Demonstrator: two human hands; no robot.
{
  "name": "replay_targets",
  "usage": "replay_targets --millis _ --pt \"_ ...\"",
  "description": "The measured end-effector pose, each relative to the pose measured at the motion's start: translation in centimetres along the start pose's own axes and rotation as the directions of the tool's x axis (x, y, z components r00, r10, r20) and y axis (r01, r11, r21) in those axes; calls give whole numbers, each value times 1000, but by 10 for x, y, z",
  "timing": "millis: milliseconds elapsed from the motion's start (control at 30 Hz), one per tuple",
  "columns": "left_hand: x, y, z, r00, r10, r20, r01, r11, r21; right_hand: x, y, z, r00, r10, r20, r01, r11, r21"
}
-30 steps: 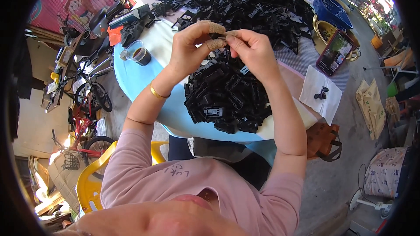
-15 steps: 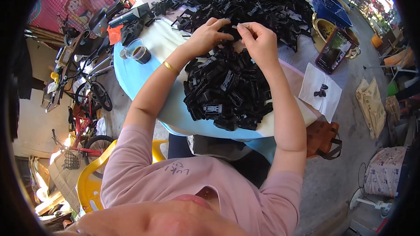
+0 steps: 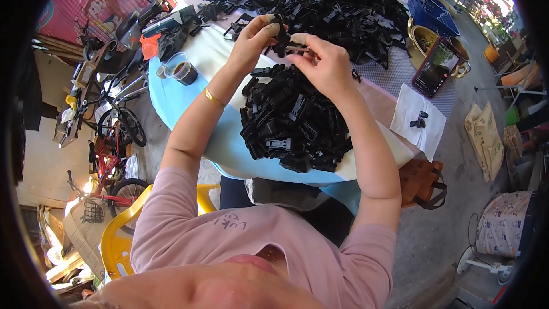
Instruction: Assembling small black components by joining them together manually at a workstation.
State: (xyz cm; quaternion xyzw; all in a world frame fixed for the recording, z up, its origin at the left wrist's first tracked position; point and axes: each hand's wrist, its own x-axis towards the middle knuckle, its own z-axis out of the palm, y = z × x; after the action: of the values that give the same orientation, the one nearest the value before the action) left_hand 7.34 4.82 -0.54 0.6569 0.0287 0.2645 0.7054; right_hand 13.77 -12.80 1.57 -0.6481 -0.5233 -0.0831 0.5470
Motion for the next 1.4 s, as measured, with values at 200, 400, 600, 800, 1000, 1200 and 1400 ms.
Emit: replay_targets --millis 200,400,600,800,1000,1200,1400 --pt "-15 12 16 991 134 15 -134 974 183 -3 -5 6 971 -236 28 237 959 -156" --pt "-28 33 20 986 88 144 -105 988 112 0 -14 3 956 -284 -72 286 958 18" --pt "-36 56 25 916 73 394 -103 993 57 -5 -17 0 975 181 -131 -116 911 395" --pt "-42 46 36 935 91 343 -93 996 -11 0 -7 -3 928 365 73 -363 847 388" --pt "-40 49 35 976 64 210 -78 995 61 2 -3 -13 840 458 290 -531 589 609" --pt "-40 48 33 982 114 152 -133 983 123 2 -12 -11 867 404 294 -494 779 387" --pt "-43 47 37 981 151 121 -171 969 177 -4 -12 -5 916 345 205 -398 850 346"
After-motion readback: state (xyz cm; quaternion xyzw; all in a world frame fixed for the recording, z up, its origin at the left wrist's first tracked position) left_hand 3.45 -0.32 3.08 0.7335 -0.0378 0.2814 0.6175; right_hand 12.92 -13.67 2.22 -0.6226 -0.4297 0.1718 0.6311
